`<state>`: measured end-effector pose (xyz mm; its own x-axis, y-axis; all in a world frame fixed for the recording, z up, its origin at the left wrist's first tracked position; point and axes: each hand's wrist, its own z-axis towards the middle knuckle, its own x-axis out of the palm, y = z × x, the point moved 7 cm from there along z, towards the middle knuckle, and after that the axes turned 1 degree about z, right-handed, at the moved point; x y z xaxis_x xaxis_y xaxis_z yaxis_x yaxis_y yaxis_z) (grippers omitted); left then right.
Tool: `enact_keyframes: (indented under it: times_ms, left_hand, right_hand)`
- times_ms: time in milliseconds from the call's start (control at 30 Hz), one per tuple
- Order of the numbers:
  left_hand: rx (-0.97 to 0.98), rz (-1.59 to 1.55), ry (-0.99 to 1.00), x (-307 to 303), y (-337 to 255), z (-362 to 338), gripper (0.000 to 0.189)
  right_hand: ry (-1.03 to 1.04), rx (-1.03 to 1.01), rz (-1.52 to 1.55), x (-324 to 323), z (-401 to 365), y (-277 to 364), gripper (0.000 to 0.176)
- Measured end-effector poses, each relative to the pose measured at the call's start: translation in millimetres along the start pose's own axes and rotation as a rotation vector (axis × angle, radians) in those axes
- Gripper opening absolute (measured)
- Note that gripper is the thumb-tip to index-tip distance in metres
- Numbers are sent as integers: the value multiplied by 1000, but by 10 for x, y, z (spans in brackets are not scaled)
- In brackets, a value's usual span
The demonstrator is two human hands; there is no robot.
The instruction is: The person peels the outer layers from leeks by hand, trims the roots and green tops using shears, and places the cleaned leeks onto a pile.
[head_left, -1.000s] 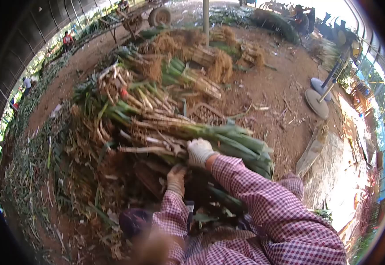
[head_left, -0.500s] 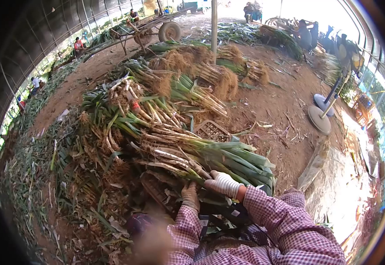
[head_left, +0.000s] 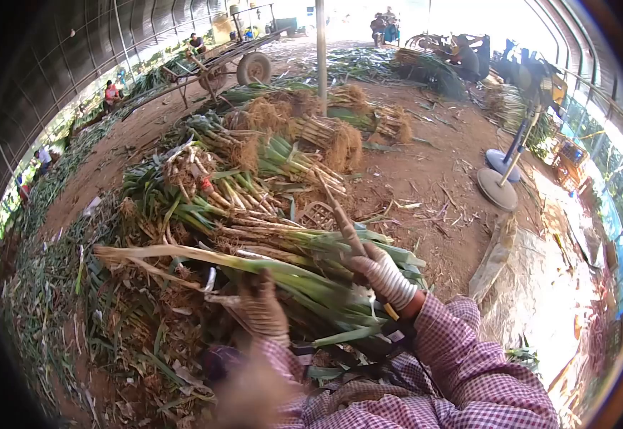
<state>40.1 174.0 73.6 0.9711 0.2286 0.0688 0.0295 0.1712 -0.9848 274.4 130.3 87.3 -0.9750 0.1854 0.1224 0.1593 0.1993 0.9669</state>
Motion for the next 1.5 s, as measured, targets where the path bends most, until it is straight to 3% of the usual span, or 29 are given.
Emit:
enact_keyframes:
  times_ms: [100,133,200,267,333,367,433,500,533,567,600,633,667,767,800,833,1033,1133,1400,1500]
  left_hand:
    - [129,-46,-100,-298,-414,299,62]
    - [213,-45,-104,-361,-662,358,62]
    - [302,-123,-103,-471,-1255,373,62]
    - [303,-205,-94,-566,-1407,541,61]
    - [1281,655,-349,-536,-1910,308,58]
    - [1274,658,-341,-497,-1903,265,58]
    - [173,-9,40,-475,-1341,546,58]
    - [-47,132,49,-359,-695,444,59]
    - [-105,137,88,-290,-372,353,54]
    - [-50,-19,199,-255,496,435,48]
    - [-53,351,194,-236,649,211,39]
    - [-87,460,324,-160,1084,100,33]
    - [-237,169,411,-128,2009,21,30]
    - [-503,71,340,-111,2510,-423,25]
    - [-510,65,339,-100,2583,-441,25]
    - [-493,41,311,-102,2587,-439,26]
    - [-468,119,368,-138,2432,-456,39]
    - [-473,-132,303,-131,2372,-488,35]
    - [-494,158,333,-189,2475,-463,52]
    - [-541,77,345,-160,2294,-484,51]
  right_hand:
    - [124,-324,-174,-103,-184,350,23]
    - [132,-223,42,-121,-261,420,22]
    - [116,-204,51,-119,-433,567,23]
    - [79,-164,70,-153,-526,582,23]
    - [62,-176,73,-230,-528,448,23]
    - [52,-184,76,-251,-532,370,23]
    - [2,-112,-30,-294,-516,85,24]
    - [5,-27,3,-342,-483,-347,23]
    - [91,-236,-258,-199,-563,-273,26]
    - [110,-204,-254,-149,-587,-418,26]
    - [81,-55,-243,-152,-595,-662,28]
    - [48,90,-237,-159,-625,-864,30]
    - [96,47,-197,118,-792,-617,38]
    - [251,-94,-975,148,-803,-1180,42]
    - [317,47,-1143,178,-819,-1329,40]
    - [356,-12,-1254,228,-852,-1391,42]
    - [388,38,-1295,233,-940,-1560,46]
    - [393,73,-1320,230,-1014,-1470,46]
    - [376,46,-1361,302,-885,-1551,46]
    - [357,43,-1376,380,-702,-1547,46]
